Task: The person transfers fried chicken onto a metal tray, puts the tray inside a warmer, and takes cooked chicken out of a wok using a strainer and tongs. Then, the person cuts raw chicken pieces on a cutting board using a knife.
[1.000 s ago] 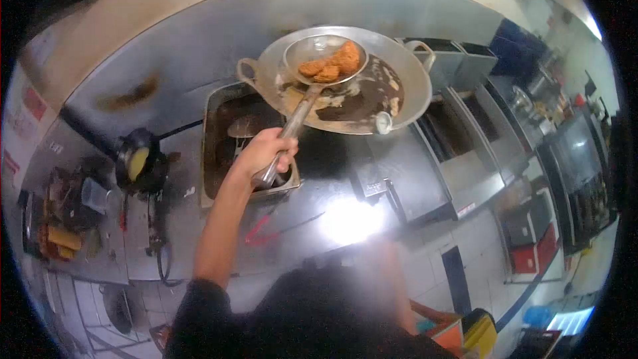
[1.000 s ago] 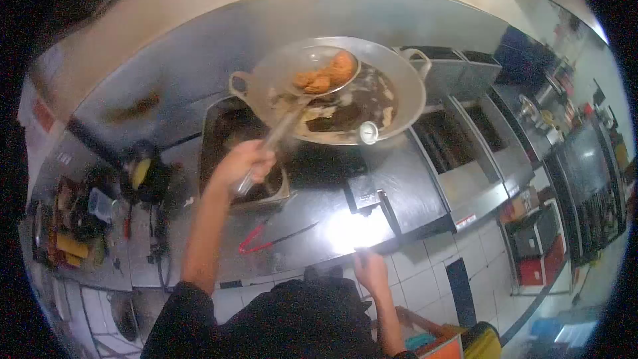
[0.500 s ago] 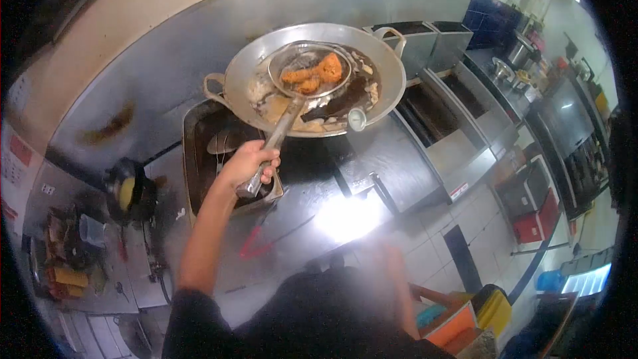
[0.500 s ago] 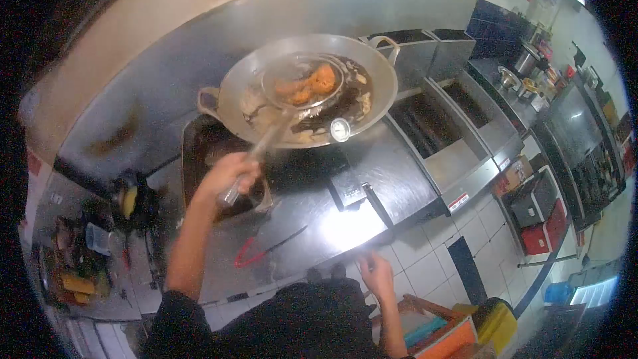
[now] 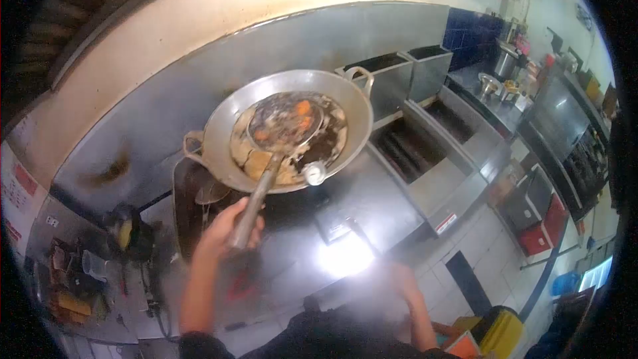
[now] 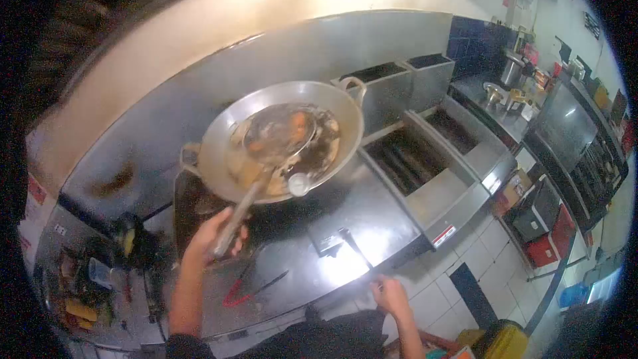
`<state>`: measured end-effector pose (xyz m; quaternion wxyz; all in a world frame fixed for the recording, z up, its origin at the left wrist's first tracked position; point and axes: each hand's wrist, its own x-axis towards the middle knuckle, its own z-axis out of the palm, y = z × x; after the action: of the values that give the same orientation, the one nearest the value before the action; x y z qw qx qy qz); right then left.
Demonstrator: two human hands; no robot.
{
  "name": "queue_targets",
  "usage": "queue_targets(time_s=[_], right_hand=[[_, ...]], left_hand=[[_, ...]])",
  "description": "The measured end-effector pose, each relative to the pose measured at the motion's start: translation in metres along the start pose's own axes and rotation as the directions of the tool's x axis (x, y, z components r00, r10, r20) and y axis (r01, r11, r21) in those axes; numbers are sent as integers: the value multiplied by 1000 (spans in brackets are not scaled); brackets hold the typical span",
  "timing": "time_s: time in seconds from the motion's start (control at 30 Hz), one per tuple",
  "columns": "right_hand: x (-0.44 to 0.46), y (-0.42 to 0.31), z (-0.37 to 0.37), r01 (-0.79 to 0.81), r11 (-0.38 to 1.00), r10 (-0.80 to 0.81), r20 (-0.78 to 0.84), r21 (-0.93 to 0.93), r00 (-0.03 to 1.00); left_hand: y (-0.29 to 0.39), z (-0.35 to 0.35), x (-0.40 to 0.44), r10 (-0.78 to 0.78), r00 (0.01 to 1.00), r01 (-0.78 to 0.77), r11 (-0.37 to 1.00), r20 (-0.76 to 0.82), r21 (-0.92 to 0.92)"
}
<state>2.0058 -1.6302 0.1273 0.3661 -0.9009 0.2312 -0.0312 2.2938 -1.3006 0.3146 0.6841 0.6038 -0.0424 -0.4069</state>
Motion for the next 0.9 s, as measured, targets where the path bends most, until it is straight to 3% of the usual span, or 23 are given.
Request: queue_targets(time_s=[0.1,0.17,0.23,0.3,0.33,0.4,0.5,0.53,0.6,0.67,0.7,0.77,0.8,0.83,0.87,0.9], right_hand=[[34,57,-73,32,995,-29,38,-99,999],[63,89,-147,-63,987,56,-52,-147,997],[97,122,-233,217,919,-294,-204,-330,934],[132,120,-330,136,893,-306,-357,-430,882],[147,114,-382,185,806,-470,-420,-562,776],[180,93,-481,292,794,-593,-578,-532,561],[229,77,-614,261,757,-652,-713,-599,257],[244,84,-652,157,765,-644,-737,-625,203],[256,91,-717,15,809,-569,-778,-587,266],[295,120,-797,-197,780,-574,-805,-594,151],[297,118,-835,-137,822,-541,-833,-553,119],[327,145,-933,-74,807,-589,-790,-586,-170],[318,133,-951,67,841,-514,-831,-537,-211],[367,168,-1036,-160,815,-571,-725,-557,-384],[357,155,-1039,-312,722,-686,-578,-617,-442],[380,159,-1085,-175,786,-571,-585,-593,-576]], left_hand=[[-44,1,-5,30,954,-121,949,-297,-292],[-69,23,4,109,901,-250,921,-420,-298],[-85,61,27,151,863,-313,909,-482,-276],[-86,114,71,159,877,-291,927,-453,-238],[-87,141,93,149,896,-261,939,-419,-224],[-92,194,136,110,939,-179,965,-325,-191],[-105,261,193,56,981,-80,989,-184,-127],[-111,282,212,39,990,-53,993,-137,-103],[-121,319,243,-2,999,-1,998,-51,-66],[-132,356,273,-38,999,38,999,6,-35],[-134,379,286,-53,998,54,998,25,-20],[-142,422,319,-78,995,78,997,56,2],[-146,442,336,-88,994,88,996,61,9],[-147,463,354,-93,993,93,996,66,15],[-147,483,372,-92,994,91,996,66,18],[-145,503,390,-90,994,89,996,65,14]])
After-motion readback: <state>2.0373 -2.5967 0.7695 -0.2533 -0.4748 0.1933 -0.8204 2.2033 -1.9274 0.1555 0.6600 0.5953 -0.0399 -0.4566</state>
